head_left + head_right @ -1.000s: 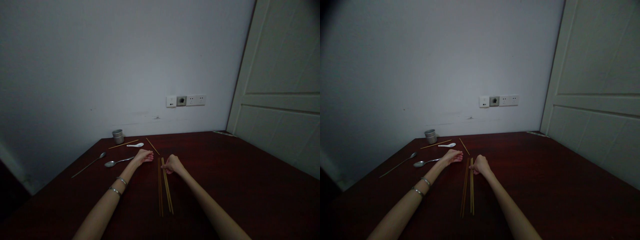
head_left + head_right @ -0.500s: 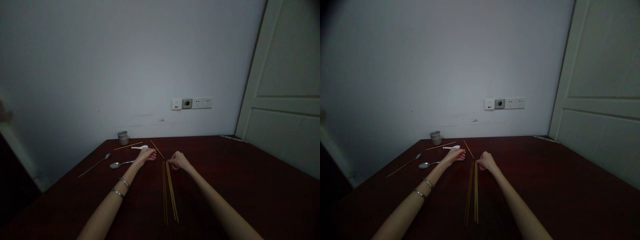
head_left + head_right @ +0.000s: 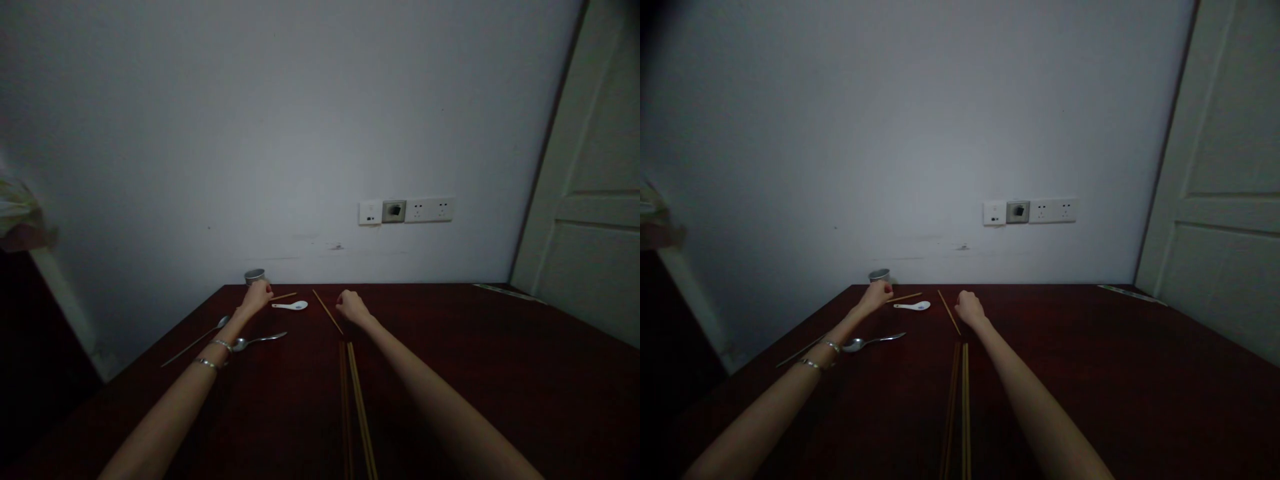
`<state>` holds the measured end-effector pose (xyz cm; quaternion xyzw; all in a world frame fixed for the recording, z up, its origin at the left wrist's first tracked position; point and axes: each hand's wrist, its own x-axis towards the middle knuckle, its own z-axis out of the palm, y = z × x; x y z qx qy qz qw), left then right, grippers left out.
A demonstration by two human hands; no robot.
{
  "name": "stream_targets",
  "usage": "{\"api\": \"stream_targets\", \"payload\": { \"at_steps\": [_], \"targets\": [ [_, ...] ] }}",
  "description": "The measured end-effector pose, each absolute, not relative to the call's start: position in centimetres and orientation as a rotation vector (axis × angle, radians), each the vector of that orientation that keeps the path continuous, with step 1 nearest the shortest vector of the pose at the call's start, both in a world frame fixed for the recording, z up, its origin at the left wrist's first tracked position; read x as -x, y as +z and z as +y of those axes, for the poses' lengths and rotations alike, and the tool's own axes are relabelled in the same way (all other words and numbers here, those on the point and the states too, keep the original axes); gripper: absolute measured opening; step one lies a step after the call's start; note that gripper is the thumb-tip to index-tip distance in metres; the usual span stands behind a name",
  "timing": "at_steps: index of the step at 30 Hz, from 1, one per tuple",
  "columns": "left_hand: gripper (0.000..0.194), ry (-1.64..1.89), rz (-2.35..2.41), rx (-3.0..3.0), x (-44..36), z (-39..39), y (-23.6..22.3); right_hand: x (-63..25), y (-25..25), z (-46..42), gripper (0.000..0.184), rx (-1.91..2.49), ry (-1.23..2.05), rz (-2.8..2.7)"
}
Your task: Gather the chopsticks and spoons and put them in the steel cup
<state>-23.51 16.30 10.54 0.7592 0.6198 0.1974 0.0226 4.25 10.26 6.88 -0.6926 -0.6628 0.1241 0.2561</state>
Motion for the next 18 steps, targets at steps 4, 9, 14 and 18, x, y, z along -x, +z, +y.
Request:
{"api": "stream_targets", "payload": {
  "at_steps": [4, 9, 14, 18],
  "targets": [
    [0.013, 0.436, 1.918, -2.469, 23.7, 19.5, 9.0, -3.0, 6.5, 12.5, 0.017, 1.893, 0.345, -1.852],
    [0.008, 0.303, 1.871, -2.486, 22.9, 22.5, 7.7, -1.7, 5.5, 14.4, 0.019, 1.921, 0.339, -1.894],
    [0.005, 0.198, 1.878, -2.481, 22.4, 24.4, 6.7, -0.7, 4.6, 15.3, 0.024, 1.991, 0.329, -1.886],
    [0.006, 0.156, 1.908, -2.478, 22.4, 25.0, 6.0, -0.2, 4.4, 15.7, 0.025, 2.038, 0.31, -1.876]
  ]
}}
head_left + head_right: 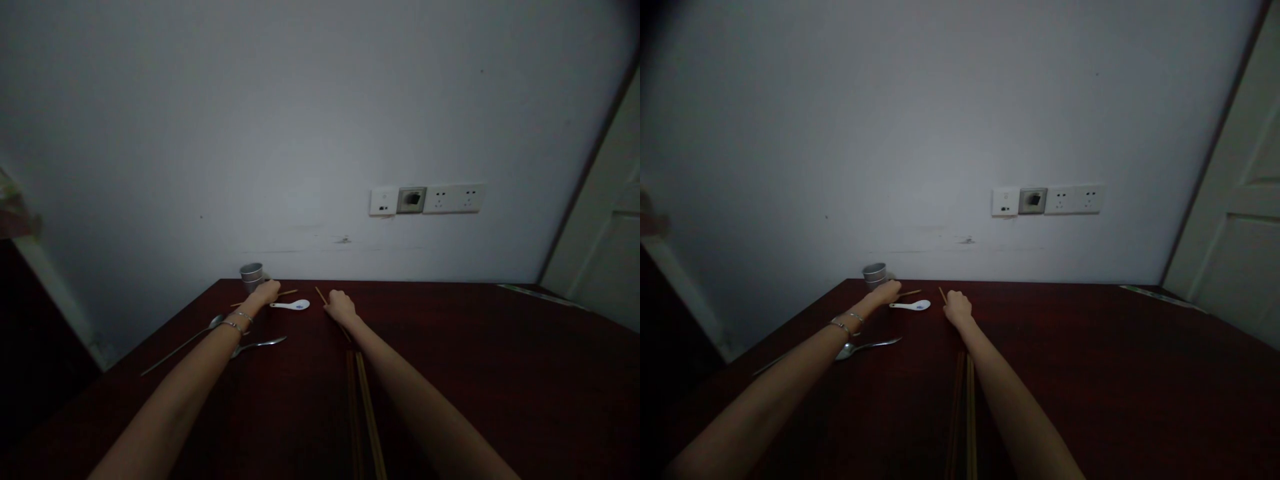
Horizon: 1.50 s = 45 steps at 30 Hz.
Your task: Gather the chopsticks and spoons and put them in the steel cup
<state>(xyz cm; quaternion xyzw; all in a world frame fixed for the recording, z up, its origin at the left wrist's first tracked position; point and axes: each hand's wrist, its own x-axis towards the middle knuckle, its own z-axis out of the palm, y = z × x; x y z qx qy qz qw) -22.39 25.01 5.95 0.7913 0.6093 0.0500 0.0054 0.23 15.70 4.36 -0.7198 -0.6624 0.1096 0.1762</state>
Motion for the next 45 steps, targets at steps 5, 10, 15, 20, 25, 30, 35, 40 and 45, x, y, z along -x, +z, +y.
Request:
{"api": "stream_targets", "payload": {
  "at_steps": [5, 10, 15, 20, 25, 30, 35, 40, 45],
  "targets": [
    [0.008, 0.103, 1.951, -2.469, 22.7, 25.2, 5.3, 0.1, 4.5, 15.6, 0.025, 2.067, 0.283, -1.862],
    [0.012, 0.076, 1.949, -2.498, 22.9, 25.4, 5.1, 0.2, 4.6, 15.4, 0.023, 2.07, 0.282, -1.85],
    [0.011, 0.09, 1.958, -2.512, 22.8, 25.4, 5.4, 0.1, 4.3, 15.8, 0.021, 2.085, 0.302, -1.818],
    [0.012, 0.109, 1.981, -2.528, 22.4, 24.9, 6.1, -0.5, 4.4, 15.9, 0.021, 2.077, 0.321, -1.775],
    [0.015, 0.19, 2.021, -2.559, 21.7, 24.0, 8.4, -2.3, 5.9, 15.6, 0.021, 2.078, 0.328, -1.702],
    [0.022, 0.379, 2.09, -2.576, 20.0, 23.0, 12.6, -4.9, 8.4, 14.7, 0.02, 1.981, 0.418, -1.523],
    [0.017, 0.811, 1.971, -2.465, 17.0, 21.2, 17.6, -7.6, 10.7, 12.7, 0.022, 1.675, 0.58, -1.451],
    [0.01, 1.06, 1.475, -2.035, 13.6, 17.6, 20.1, -9.5, 12.0, 8.9, 0.025, 1.418, 0.86, -1.215],
    [0.013, 1.013, 0.99, -1.707, 11.1, 13.3, 19.1, -10.6, 12.1, 4.8, 0.028, 1.187, 1.075, -1.062]
  ]
}}
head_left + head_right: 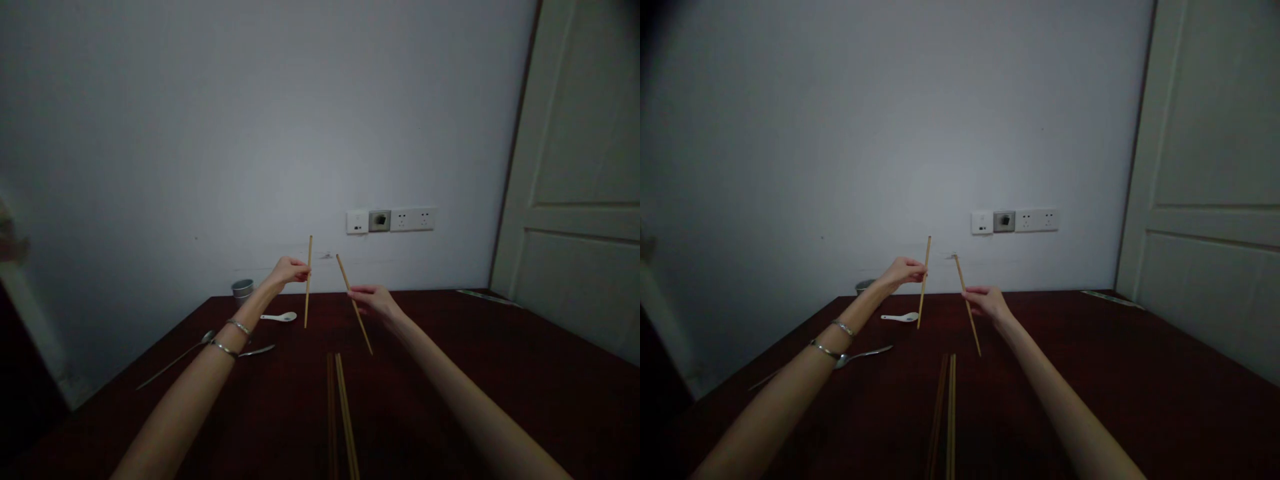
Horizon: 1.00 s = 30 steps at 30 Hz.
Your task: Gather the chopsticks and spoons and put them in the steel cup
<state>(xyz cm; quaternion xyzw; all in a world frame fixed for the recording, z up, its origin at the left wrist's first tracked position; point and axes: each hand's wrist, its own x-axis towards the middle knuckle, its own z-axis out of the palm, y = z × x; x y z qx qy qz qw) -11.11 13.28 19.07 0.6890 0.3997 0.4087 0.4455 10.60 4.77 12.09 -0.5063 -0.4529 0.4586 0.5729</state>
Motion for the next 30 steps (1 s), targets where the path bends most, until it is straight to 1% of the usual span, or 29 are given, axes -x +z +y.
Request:
{"api": "stream_targets", "payload": {
  "at_steps": [3, 7, 13, 18, 30],
  "targets": [
    [0.018, 1.019, 0.85, -1.59, 9.6, 11.0, 17.3, -10.5, 12.1, 2.8, 0.028, 1.126, 1.14, -1.002],
    [0.024, 0.963, 0.774, -1.432, 7.5, 8.7, 14.1, -10.1, 11.8, 0.8, 0.025, 1.092, 1.177, -0.998],
    [0.027, 0.91, 0.771, -1.335, 5.7, 7.0, 10.7, -10.4, 9.5, -0.4, 0.022, 1.199, 1.198, -0.958],
    [0.03, 0.863, 0.772, -1.333, 5.2, 6.7, 9.5, -10.6, 8.2, 0.1, 0.02, 1.2, 1.209, -0.945],
    [0.033, 0.755, 0.757, -1.361, 4.9, 6.7, 8.4, -10.0, 6.8, 0.6, 0.028, 1.141, 1.264, -1.041]
  ]
}}
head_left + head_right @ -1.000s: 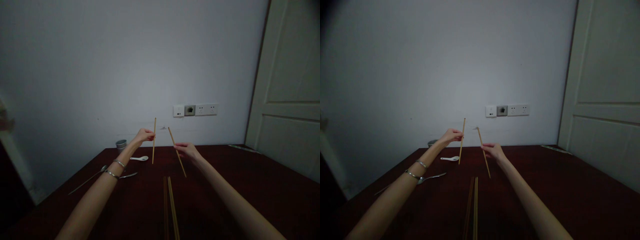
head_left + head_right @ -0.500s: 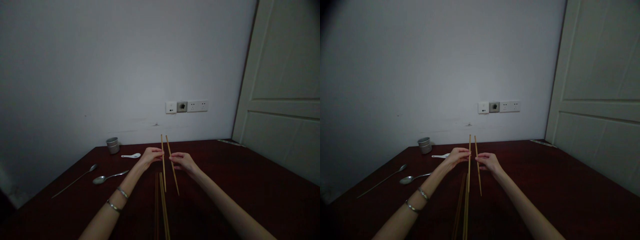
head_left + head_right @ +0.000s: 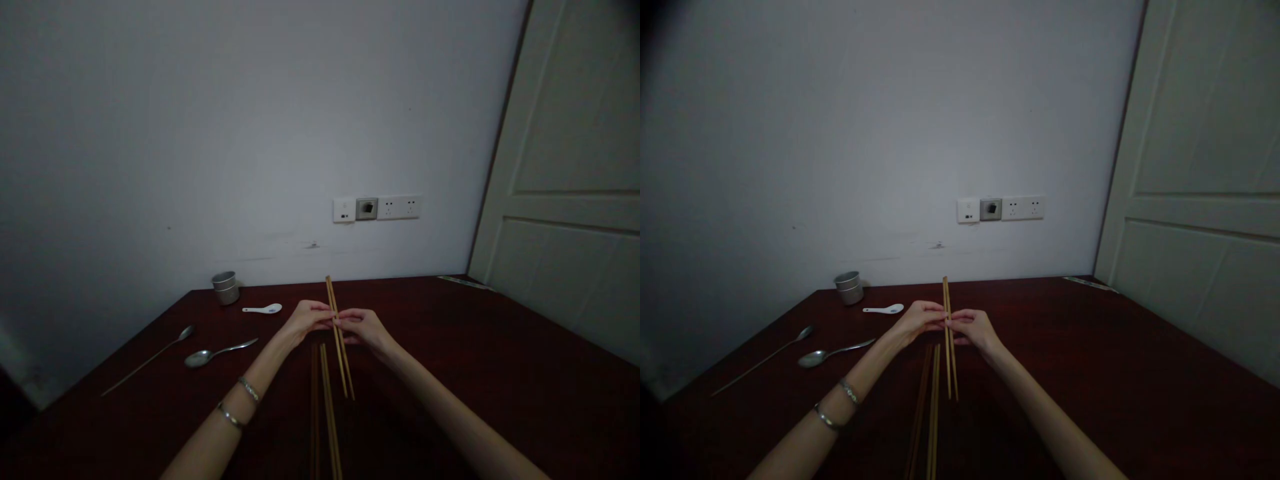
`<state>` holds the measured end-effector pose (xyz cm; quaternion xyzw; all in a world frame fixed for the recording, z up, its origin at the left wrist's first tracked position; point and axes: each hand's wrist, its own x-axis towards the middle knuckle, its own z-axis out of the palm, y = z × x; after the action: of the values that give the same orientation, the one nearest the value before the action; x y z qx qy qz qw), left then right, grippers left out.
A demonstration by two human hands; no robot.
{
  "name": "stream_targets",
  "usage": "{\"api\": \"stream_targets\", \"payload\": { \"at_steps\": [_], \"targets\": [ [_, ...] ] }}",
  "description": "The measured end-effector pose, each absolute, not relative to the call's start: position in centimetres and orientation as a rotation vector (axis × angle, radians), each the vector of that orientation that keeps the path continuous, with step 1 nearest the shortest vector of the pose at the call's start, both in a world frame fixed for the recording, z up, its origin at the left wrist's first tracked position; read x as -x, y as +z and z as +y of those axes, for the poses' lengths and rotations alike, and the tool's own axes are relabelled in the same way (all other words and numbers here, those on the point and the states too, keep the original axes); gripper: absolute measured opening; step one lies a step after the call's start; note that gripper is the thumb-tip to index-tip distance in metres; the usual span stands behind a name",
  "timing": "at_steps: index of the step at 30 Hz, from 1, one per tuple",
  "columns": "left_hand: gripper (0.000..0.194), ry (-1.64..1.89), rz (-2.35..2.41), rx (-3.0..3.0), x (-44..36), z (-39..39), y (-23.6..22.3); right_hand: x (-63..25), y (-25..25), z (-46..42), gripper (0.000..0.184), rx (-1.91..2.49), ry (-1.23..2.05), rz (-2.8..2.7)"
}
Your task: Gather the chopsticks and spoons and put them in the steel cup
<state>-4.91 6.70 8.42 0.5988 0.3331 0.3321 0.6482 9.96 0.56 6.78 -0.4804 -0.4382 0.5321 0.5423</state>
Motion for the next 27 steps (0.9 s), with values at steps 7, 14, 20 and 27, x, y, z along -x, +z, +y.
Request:
{"api": "stream_targets", "payload": {
  "at_steps": [7, 14, 20, 27],
  "targets": [
    [0.031, 0.764, 0.769, -1.354, 4.84, 6.59, 8.26, -9.8, 6.84, 0.48, 0.03, 1.14, 1.262, -1.021],
    [0.029, 0.741, 0.76, -1.344, 4.86, 6.63, 8.19, -9.7, 7.12, 0.35, 0.029, 1.179, 1.246, -1.048],
    [0.027, 0.679, 0.756, -1.339, 4.99, 6.84, 8.03, -9.74, 6.93, 0.51, 0.029, 1.187, 1.239, -1.086],
    [0.022, 0.646, 0.727, -1.351, 5.16, 7.18, 7.78, -9.94, 6.47, 0.94, 0.031, 1.192, 1.225, -1.132]
  ]
}}
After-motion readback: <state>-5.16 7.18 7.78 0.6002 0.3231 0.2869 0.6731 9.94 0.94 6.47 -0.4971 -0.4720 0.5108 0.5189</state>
